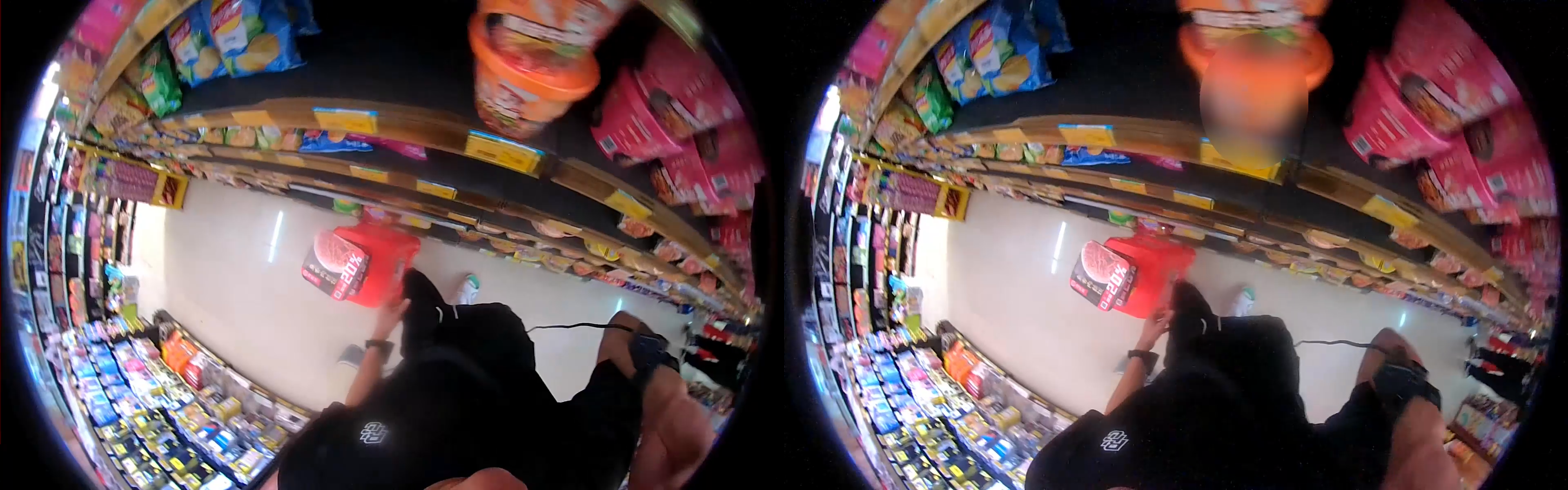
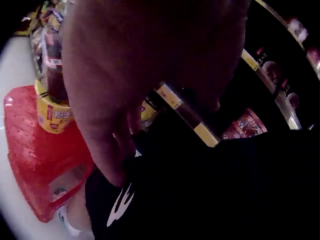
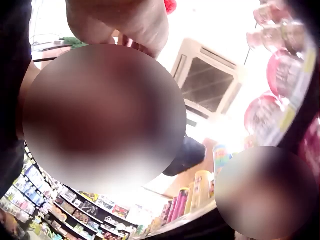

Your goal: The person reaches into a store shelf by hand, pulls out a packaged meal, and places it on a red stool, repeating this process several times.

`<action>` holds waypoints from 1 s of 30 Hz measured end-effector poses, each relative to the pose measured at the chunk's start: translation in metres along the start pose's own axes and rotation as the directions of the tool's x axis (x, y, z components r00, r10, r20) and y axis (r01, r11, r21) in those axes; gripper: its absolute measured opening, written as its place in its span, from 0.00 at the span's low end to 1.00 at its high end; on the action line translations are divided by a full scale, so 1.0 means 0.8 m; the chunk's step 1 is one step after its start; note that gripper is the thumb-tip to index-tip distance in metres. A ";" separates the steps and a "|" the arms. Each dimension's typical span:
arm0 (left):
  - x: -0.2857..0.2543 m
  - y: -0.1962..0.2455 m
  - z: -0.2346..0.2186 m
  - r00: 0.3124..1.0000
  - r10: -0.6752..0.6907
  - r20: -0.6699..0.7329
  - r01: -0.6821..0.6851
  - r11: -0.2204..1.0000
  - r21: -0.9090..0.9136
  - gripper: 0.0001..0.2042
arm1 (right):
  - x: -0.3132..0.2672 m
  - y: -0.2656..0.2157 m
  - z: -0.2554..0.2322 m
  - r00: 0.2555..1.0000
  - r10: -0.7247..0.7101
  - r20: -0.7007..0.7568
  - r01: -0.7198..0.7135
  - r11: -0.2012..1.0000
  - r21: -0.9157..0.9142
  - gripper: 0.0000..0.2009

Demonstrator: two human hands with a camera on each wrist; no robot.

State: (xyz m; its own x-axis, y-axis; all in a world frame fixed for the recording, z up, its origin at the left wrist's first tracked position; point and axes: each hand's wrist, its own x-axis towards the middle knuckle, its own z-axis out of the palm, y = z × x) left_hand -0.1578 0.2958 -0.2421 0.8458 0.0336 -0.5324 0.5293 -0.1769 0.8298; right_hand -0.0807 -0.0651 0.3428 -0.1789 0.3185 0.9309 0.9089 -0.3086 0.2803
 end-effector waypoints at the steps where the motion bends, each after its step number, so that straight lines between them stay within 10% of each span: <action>1: 0.006 -0.001 0.011 1.000 0.013 -0.001 -0.013 1.000 0.005 0.20 | 0.009 0.002 -0.008 0.997 -0.080 -0.011 0.080 0.996 -0.047 0.04; 5: 0.020 0.059 0.029 0.958 -0.163 0.237 0.135 0.982 0.131 0.30 | 0.031 -0.005 -0.050 0.971 -0.238 -0.010 0.232 0.955 -0.184 0.03; 9: 0.062 -0.005 0.043 0.873 0.436 0.219 -0.484 0.832 0.270 0.26 | 0.047 -0.026 -0.097 0.953 -0.304 0.016 0.296 0.913 -0.279 0.04; 13: 0.058 0.022 0.066 0.873 0.440 0.212 -0.484 0.838 0.253 0.20 | 0.056 -0.062 -0.144 0.944 -0.328 0.046 0.322 0.877 -0.356 0.05; 18: 0.137 -0.053 0.070 0.690 0.660 0.297 -0.719 0.573 0.394 0.19 | 0.053 -0.080 -0.162 0.928 -0.365 0.070 0.360 0.837 -0.413 0.06; 22: 0.114 -0.044 0.069 0.689 0.616 0.382 -0.718 0.510 0.473 0.21 | 0.053 -0.085 -0.178 0.925 -0.363 0.110 0.373 0.818 -0.438 0.08; 27: 0.062 0.012 0.083 0.919 0.211 0.332 -0.339 0.853 0.397 0.28 | 0.053 -0.077 -0.189 0.923 -0.367 0.115 0.377 0.803 -0.462 0.10; 30: 0.057 0.010 0.088 0.788 0.564 0.246 -0.609 0.658 0.443 0.25 | 0.053 -0.081 -0.191 0.910 -0.396 0.123 0.405 0.790 -0.460 0.11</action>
State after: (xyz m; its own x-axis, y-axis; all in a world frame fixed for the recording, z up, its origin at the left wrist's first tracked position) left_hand -0.1197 0.2267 -0.2713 0.9490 -0.3153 0.0073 -0.1964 -0.5727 0.7959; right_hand -0.2050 -0.1684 0.3999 -0.4764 0.5218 0.7076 0.4721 -0.5271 0.7066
